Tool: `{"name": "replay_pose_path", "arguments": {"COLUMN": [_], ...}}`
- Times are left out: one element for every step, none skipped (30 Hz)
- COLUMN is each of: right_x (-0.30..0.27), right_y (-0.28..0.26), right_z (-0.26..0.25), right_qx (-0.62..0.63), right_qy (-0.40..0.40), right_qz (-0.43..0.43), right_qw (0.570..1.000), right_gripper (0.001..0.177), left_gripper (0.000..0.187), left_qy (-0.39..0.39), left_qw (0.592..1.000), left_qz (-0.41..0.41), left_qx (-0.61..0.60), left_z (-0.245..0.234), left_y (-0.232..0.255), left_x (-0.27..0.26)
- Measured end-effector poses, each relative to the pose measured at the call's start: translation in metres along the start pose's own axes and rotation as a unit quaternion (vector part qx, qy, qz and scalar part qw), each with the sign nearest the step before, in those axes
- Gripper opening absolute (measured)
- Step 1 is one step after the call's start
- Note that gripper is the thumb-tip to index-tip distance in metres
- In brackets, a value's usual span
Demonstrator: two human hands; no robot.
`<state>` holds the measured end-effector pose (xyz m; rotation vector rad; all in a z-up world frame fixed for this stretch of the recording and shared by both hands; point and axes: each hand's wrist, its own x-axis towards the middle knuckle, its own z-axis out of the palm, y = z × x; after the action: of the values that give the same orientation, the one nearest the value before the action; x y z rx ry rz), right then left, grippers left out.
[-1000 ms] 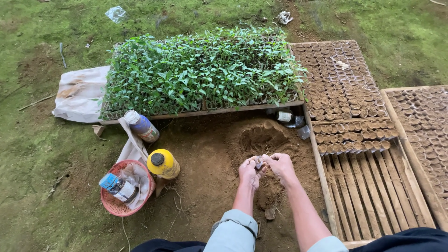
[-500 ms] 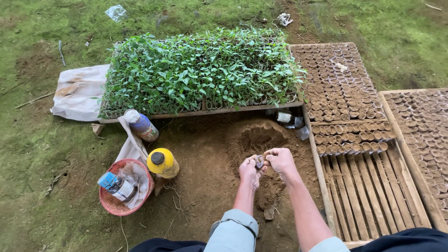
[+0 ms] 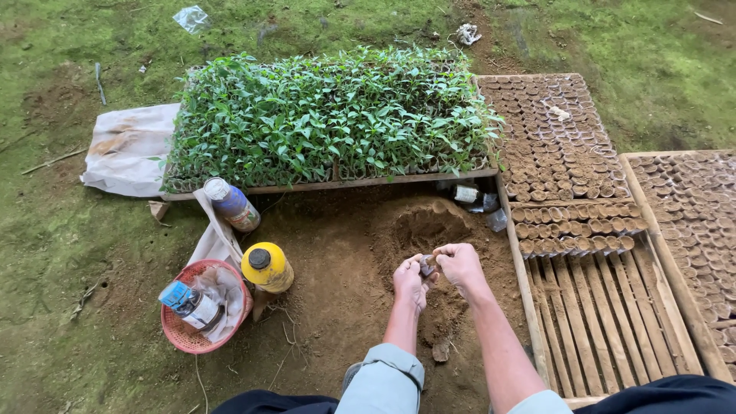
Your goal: Folding small paper sheets into cylindrical containers, filling them with soil, and arranging them in a wooden tray.
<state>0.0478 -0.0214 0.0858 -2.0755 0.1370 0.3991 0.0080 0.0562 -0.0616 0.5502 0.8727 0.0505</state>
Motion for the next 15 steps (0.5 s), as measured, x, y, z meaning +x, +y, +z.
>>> {"name": "replay_pose_path", "arguments": {"right_x": [-0.003,-0.007,-0.010,-0.011,-0.011,-0.011,-0.008,-0.004,-0.001,0.003,0.007,0.010,0.013,0.015,0.018], "right_y": [-0.005,-0.009,-0.014,-0.014,-0.015,-0.015,-0.010,-0.005,-0.001,0.006,0.012,0.018,0.026,0.034,0.041], "right_z": [-0.001,-0.003,-0.004,-0.004,-0.004,-0.004,-0.002,-0.001,0.000,0.001,0.002,0.003,0.006,0.009,0.013], "right_qx": [0.000,0.008,0.015,0.015,0.000,-0.015,-0.015,-0.070,-0.124,-0.125,-0.173,-0.221,-0.221,-0.239,-0.256], "right_qy": [0.000,-0.005,-0.011,-0.011,-0.012,-0.014,-0.014,-0.008,-0.001,-0.001,0.003,0.006,0.007,0.005,0.003], "right_qz": [0.000,0.009,0.019,0.019,0.016,0.013,0.013,0.007,0.001,0.001,0.012,0.024,0.023,0.015,0.006], "right_qw": [1.000,1.000,1.000,1.000,1.000,1.000,1.000,0.997,0.992,0.992,0.985,0.975,0.975,0.971,0.967], "right_gripper": [0.026,0.027,0.029,0.029,0.028,0.028,0.028,0.025,0.023,0.023,0.022,0.021,0.021,0.016,0.014], "left_gripper": [0.029,0.030,0.030,0.030,0.030,0.030,0.030,0.029,0.029,0.029,0.029,0.028,0.028,0.029,0.029], "left_qy": [0.000,-0.001,-0.002,-0.002,-0.002,-0.001,-0.001,-0.001,-0.001,-0.001,-0.004,-0.006,-0.007,-0.003,0.001], "left_qw": [1.000,1.000,1.000,1.000,1.000,1.000,1.000,1.000,1.000,1.000,1.000,1.000,1.000,1.000,1.000], "left_qz": [0.000,0.002,0.004,0.004,0.002,0.001,0.001,0.002,0.002,0.002,0.005,0.008,0.008,0.009,0.010], "left_qx": [0.000,-0.004,-0.007,-0.007,-0.010,-0.014,-0.014,-0.013,-0.011,-0.011,-0.016,-0.021,-0.021,-0.025,-0.029], "left_z": [0.000,0.001,0.001,0.000,0.000,0.000,0.001,0.001,0.001,0.000,0.000,0.000,0.002,0.004,0.005], "left_y": [0.000,0.000,0.000,0.000,0.000,0.000,0.001,0.001,0.002,0.001,0.000,-0.001,0.002,0.004,0.007], "left_x": [0.000,-0.001,-0.002,-0.002,-0.001,-0.001,-0.001,-0.001,-0.001,0.001,0.003,0.005,0.001,-0.003,-0.007]}}
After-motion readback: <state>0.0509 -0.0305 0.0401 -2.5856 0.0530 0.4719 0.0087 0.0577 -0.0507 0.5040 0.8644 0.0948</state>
